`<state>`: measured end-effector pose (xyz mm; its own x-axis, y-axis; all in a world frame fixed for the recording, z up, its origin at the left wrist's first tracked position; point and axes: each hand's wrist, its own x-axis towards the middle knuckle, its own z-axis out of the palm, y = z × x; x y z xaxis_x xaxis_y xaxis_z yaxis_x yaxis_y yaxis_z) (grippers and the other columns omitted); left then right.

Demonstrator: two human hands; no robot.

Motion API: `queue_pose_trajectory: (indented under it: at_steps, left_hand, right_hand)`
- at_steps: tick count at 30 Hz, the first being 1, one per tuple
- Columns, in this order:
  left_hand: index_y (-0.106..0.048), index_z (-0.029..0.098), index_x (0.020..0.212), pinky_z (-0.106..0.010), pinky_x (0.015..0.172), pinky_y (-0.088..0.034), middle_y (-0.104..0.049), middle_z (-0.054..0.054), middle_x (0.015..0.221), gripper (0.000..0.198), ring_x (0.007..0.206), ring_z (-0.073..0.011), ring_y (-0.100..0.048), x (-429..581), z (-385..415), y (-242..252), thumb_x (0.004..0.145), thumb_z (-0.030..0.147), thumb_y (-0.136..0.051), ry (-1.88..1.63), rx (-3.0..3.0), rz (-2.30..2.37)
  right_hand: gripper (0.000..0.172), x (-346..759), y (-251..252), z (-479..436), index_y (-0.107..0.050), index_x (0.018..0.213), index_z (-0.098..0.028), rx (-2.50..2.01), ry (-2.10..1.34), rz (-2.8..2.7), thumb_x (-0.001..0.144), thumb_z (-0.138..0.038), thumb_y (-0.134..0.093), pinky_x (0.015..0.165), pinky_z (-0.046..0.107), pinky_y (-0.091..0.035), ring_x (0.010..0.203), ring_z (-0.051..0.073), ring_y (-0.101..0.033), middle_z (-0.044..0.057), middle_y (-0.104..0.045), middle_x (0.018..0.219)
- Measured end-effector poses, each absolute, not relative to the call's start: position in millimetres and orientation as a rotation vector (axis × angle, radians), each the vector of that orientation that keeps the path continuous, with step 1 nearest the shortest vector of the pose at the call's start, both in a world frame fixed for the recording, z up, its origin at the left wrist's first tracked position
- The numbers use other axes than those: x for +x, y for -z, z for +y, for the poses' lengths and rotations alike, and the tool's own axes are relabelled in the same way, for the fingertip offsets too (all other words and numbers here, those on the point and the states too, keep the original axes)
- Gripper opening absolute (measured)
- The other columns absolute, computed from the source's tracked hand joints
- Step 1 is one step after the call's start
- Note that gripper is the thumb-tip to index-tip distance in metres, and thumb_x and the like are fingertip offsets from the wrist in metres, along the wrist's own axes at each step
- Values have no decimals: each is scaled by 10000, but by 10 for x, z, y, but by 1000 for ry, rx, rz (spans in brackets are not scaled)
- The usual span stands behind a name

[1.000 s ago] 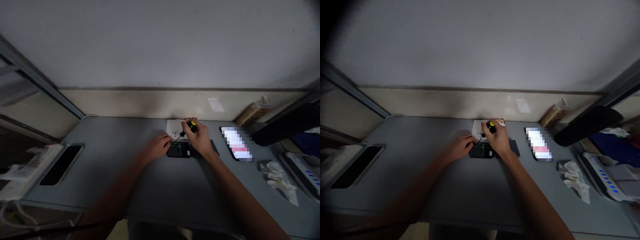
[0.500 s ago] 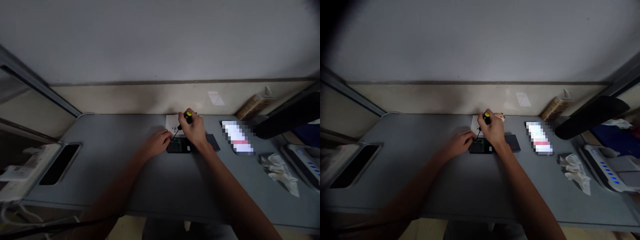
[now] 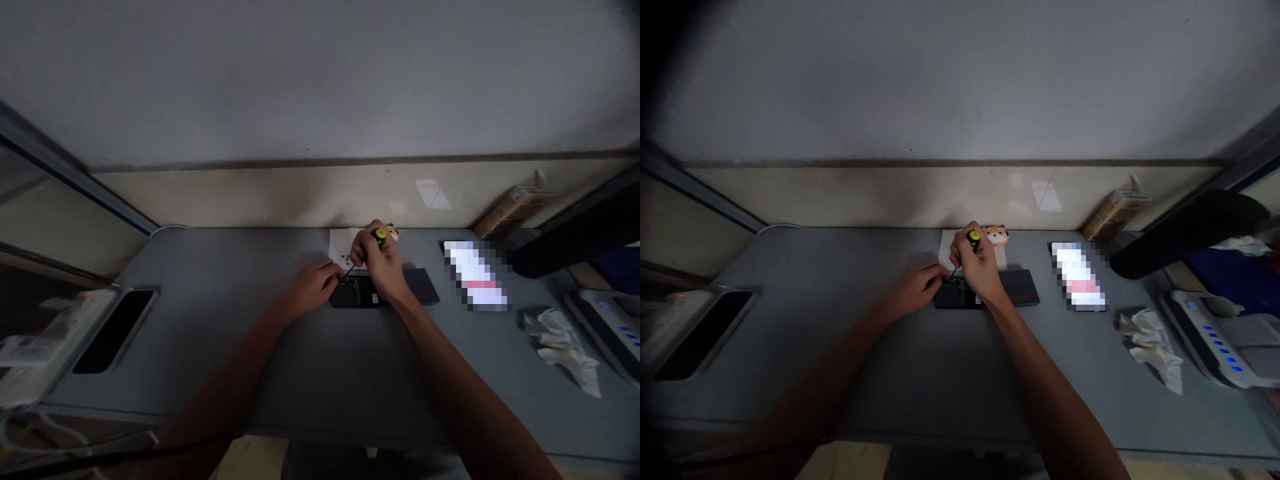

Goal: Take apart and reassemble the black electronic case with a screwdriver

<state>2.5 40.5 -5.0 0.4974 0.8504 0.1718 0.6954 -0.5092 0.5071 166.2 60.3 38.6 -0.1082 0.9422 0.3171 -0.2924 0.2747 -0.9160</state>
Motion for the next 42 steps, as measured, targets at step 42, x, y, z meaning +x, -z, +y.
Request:
queue_pose_trajectory:
  at_steps: [42]
  left_hand:
    - [-698, 236, 1052, -305, 825, -530, -699, -42, 996, 299, 904, -194, -664, 4, 410, 42, 953, 128, -437, -538, 2455, 1289]
  right_hand:
    - [483, 1741, -374, 628, -516, 852, -269, -743, -1244, -1110, 870, -751, -487, 605, 314, -475, 629, 149, -526, -18, -485, 717]
